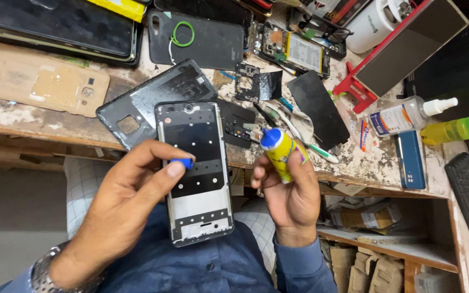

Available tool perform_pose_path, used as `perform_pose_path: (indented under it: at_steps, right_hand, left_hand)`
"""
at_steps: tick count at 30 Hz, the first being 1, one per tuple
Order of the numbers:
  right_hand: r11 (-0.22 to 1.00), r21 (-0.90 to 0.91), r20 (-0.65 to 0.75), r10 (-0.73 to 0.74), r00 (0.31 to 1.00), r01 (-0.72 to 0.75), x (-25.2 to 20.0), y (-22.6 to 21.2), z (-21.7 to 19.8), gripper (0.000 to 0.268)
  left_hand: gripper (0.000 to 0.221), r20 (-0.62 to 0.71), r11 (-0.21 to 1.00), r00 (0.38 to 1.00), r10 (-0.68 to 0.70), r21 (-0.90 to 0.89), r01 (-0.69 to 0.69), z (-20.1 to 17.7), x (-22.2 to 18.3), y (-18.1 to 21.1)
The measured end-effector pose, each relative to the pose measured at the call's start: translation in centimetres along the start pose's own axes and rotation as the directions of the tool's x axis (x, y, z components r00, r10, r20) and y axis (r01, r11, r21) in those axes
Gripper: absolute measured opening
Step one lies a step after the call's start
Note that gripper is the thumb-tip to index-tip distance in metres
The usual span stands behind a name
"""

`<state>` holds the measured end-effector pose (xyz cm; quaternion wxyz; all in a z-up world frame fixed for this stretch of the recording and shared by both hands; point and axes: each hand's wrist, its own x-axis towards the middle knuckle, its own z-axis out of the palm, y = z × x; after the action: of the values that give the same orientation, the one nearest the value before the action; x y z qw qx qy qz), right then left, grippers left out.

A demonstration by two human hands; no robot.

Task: The person removes a small internal component from a disassembled smartphone, then applies adhesive along the inner frame of the phone's back cover. The person handles the phone chassis, adhesive tube, and small internal parts.

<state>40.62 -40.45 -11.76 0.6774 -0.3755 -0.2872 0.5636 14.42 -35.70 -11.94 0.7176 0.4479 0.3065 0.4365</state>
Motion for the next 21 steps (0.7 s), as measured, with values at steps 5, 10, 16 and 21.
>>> perform_pose_path:
  at_steps: [5, 10, 16, 21]
  right_hand:
    - [0.99, -0.096, 0.008, -0.103, 0.995, 0.104, -1.4, 1.4, 1.1, 0.026]
    - [0.98, -0.082, -0.047, -0.186, 0.981, 0.182, -2.5, 2.8, 1.0, 0.028]
    - [0.99, -0.073, -0.085, -0.126, 0.988, 0.12, -2.4, 2.3, 2.4, 0.026]
    - [0.972, -0.153, -0.027, -0.183, 0.983, 0.177, -2.2, 1.4, 3.0, 0.023]
  left_hand:
    - [0.017, -0.101, 0.989, 0.994, 0.033, -0.138, -0.047, 1.2, 0.6, -1.5]
    - [0.018, 0.048, 0.908, 0.996, -0.081, -0.409, 0.094, 0.9, 1.1, -1.9]
    - [0.019, 0.091, 0.898, 0.988, -0.124, -0.414, 0.151, 1.1, 1.0, -2.7]
    - [0.02, 0.007, 0.949, 0.998, -0.057, -0.309, 0.057, 0.7, 0.5, -2.5]
